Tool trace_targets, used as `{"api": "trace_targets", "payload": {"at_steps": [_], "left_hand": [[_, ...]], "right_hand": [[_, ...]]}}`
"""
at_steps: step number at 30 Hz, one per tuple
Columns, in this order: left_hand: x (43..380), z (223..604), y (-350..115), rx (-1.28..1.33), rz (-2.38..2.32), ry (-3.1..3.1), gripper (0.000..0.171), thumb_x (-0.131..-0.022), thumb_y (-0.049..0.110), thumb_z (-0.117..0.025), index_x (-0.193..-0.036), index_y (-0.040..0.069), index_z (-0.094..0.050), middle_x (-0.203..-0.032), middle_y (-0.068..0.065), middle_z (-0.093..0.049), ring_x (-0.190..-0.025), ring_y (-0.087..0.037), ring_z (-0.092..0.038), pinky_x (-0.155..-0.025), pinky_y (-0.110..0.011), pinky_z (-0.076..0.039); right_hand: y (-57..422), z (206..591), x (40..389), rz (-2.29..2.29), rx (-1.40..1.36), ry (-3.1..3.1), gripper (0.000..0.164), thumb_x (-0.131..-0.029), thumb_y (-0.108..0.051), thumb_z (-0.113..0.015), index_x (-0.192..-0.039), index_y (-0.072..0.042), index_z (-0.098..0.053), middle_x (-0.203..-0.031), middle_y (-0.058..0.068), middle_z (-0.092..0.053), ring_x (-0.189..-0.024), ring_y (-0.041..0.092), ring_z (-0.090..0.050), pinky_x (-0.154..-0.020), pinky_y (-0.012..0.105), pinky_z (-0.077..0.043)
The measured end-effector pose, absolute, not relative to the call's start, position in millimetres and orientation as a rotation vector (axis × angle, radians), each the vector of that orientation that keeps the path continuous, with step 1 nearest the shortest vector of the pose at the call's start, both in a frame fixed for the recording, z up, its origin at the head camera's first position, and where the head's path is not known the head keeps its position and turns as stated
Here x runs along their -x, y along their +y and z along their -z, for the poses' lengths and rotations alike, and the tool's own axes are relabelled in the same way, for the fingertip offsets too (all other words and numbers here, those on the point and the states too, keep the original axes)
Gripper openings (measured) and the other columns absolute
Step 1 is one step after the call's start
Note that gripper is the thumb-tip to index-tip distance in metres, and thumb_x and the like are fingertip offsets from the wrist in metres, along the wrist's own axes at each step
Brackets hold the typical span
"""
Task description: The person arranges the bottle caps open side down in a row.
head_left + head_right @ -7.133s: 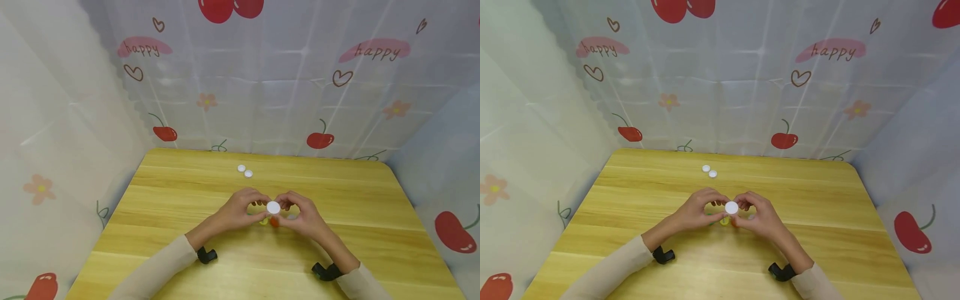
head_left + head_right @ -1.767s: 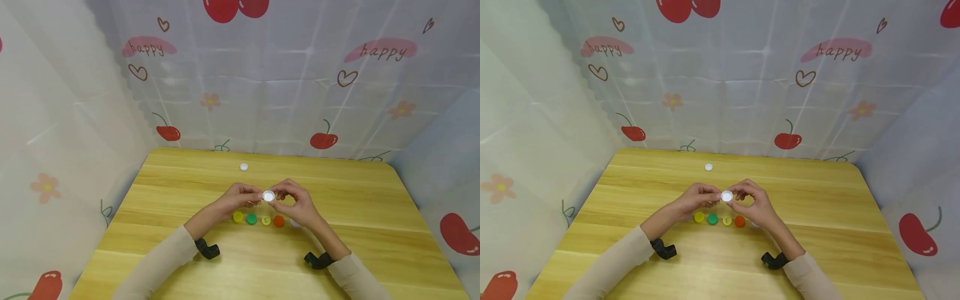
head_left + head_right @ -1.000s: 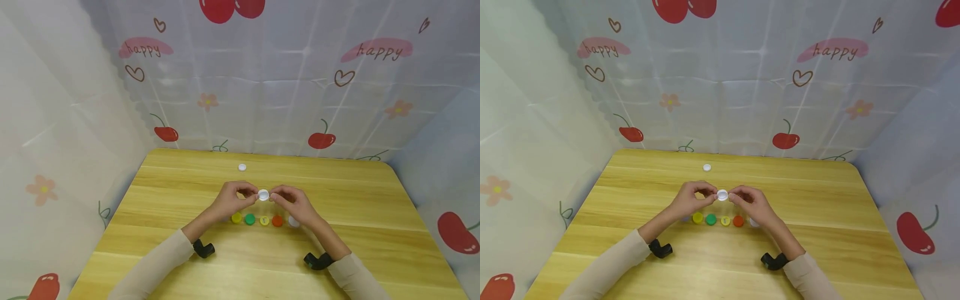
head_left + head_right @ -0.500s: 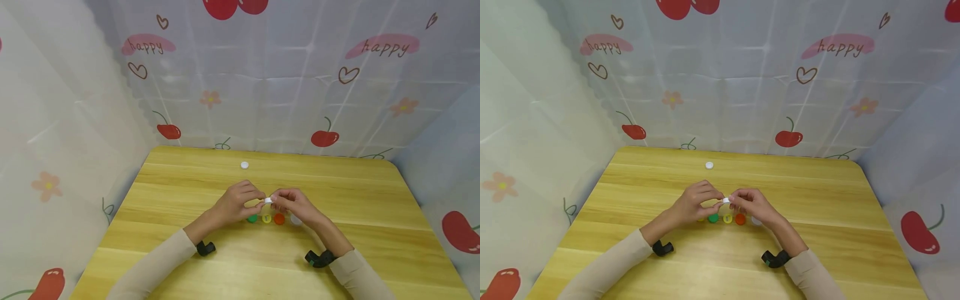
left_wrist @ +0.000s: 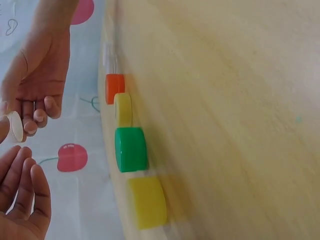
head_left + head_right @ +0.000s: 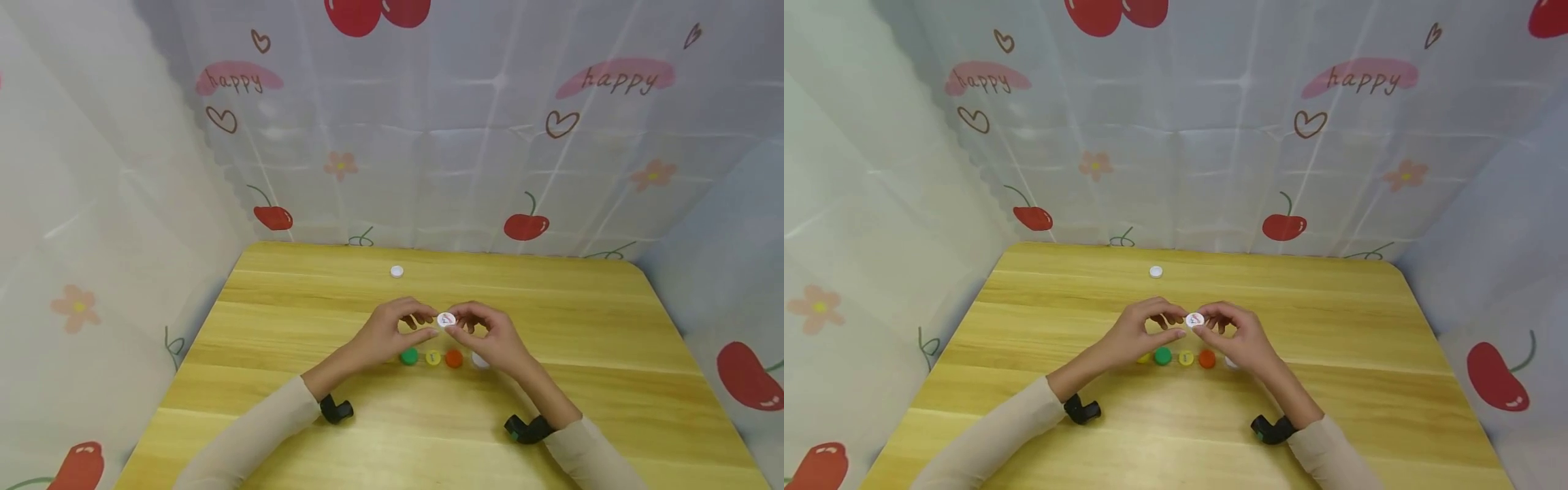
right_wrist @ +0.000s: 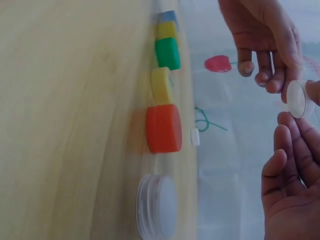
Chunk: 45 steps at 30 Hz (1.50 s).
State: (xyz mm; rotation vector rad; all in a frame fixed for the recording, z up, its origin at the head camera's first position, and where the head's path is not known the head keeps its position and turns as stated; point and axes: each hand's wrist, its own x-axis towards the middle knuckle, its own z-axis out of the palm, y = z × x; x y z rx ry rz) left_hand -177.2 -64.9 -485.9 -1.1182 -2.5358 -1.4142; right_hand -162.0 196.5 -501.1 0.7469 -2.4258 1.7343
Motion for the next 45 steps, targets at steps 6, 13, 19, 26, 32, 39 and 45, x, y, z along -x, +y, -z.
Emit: {"api": "trace_targets", "payload": {"at_steps": [6,13,19,26,32,39,45], "left_hand": [[177,487,-56,1.168,1.406,-2.502,0.025,-0.1,0.027,-0.079,-0.123,0.018,-0.076,-0.114,0.004,-0.076,-0.101,-0.008,-0.069,-0.087,-0.028,-0.064],[174,491,-45,1.183,1.379,-2.518,0.025,-0.101,0.026,-0.078,-0.124,0.018,-0.076,-0.114,0.005,-0.076,-0.101,-0.008,-0.068,-0.087,-0.029,-0.064],[173,489,-16,1.339,1.19,-2.582,0.029,-0.103,0.031,-0.075,-0.129,0.019,-0.074,-0.117,0.006,-0.075,-0.103,-0.008,-0.068,-0.091,-0.022,-0.06],[174,487,36,1.414,0.723,-2.672,0.032,-0.104,0.042,-0.072,-0.132,0.026,-0.072,-0.124,0.013,-0.072,-0.113,-0.004,-0.067,-0.098,-0.017,-0.054],[175,498,89,1.403,0.43,-2.697,0.027,-0.105,0.047,-0.069,-0.126,0.03,-0.074,-0.126,0.014,-0.07,-0.114,-0.005,-0.065,-0.098,-0.02,-0.053],[173,508,126,1.366,0.325,-2.86,0.023,-0.104,0.05,-0.069,-0.118,0.033,-0.077,-0.119,0.014,-0.069,-0.103,-0.006,-0.06,-0.087,-0.021,-0.05],[170,515,131,1.338,0.299,-2.901,0.019,-0.106,0.053,-0.065,-0.107,0.036,-0.073,-0.106,0.016,-0.064,-0.094,-0.007,-0.055,-0.086,-0.027,-0.041]], "right_hand": [[201,502,157,-1.628,-0.821,-2.367,0.027,-0.092,-0.003,-0.084,-0.113,-0.018,-0.078,-0.1,0.0,-0.077,-0.087,0.009,-0.065,-0.076,0.027,-0.053],[211,504,149,-1.544,-0.826,-2.41,0.028,-0.091,-0.006,-0.086,-0.113,-0.022,-0.078,-0.101,-0.004,-0.076,-0.089,0.009,-0.063,-0.077,0.024,-0.053],[246,495,138,-1.229,-0.87,-2.539,0.032,-0.086,-0.014,-0.092,-0.111,-0.028,-0.077,-0.101,-0.014,-0.075,-0.089,0.011,-0.065,-0.076,0.026,-0.054],[288,490,126,-0.94,-0.892,-2.578,0.038,-0.08,-0.012,-0.096,-0.11,-0.026,-0.077,-0.098,-0.016,-0.072,-0.085,0.012,-0.065,-0.073,0.026,-0.056],[322,498,120,-0.83,-0.835,-2.621,0.038,-0.077,-0.006,-0.095,-0.108,-0.02,-0.078,-0.096,-0.012,-0.072,-0.084,0.005,-0.062,-0.072,0.022,-0.055],[347,509,117,-0.895,-0.777,-2.799,0.027,-0.088,-0.014,-0.09,-0.112,-0.019,-0.079,-0.1,-0.011,-0.075,-0.088,0.007,-0.066,-0.075,0.028,-0.059],[350,515,118,-0.895,-0.704,-2.921,0.024,-0.093,-0.019,-0.087,-0.115,-0.02,-0.079,-0.1,-0.013,-0.073,-0.09,0.007,-0.067,-0.077,0.029,-0.058]]}}
